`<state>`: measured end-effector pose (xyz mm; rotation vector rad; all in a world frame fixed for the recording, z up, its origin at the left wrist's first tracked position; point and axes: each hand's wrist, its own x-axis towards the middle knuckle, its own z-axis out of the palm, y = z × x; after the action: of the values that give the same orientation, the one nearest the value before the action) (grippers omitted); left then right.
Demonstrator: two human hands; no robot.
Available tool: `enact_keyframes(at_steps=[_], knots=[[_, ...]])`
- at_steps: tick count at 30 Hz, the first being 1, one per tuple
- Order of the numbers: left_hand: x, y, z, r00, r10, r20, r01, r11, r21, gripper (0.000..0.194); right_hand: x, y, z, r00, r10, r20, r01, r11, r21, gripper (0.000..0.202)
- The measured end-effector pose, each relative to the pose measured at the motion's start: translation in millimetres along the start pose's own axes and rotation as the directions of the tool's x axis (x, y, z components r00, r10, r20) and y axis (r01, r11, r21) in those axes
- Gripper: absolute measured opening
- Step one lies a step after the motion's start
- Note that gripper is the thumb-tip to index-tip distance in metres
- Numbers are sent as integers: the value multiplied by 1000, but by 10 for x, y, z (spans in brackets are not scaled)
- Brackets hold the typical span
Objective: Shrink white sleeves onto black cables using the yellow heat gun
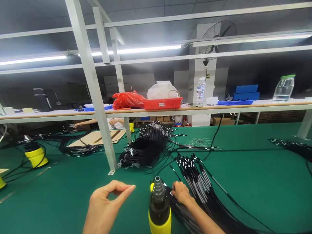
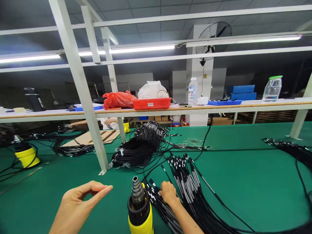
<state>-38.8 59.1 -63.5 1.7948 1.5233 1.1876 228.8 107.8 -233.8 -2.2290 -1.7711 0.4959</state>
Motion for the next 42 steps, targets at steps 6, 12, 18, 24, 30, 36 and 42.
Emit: enact_keyframes(at_steps=[6,12,18,24,30,36,42], knots=[[11,-58,-57,999,-2,-46,1,1000,-25,56,116,80,46,997,23,-68,-13,989,149,17],[-34,4,-67,996,84,-33,-84,997,3,50,38,124,-579,968,-111,-225,190,910,369,22],[-131,236,-69,985,169,-27,-170,985,-34,47,-567,-157,-1432,892,-254,-373,410,801,436,31],[-207,558,-73,972,211,101,-200,974,-111,44,-1392,-558,-1958,869,-398,-295,492,761,423,38],[-333,801,-4,896,285,340,-286,957,-47,54,-1662,-706,-1993,828,-543,-136,554,757,346,35],[-293,744,57,892,253,373,-200,964,-177,48,-1551,-749,-1931,835,-519,-182,548,760,349,30],[-183,593,152,920,218,324,-152,964,-216,51,-1399,-789,-1870,846,-502,-180,530,758,379,27]])
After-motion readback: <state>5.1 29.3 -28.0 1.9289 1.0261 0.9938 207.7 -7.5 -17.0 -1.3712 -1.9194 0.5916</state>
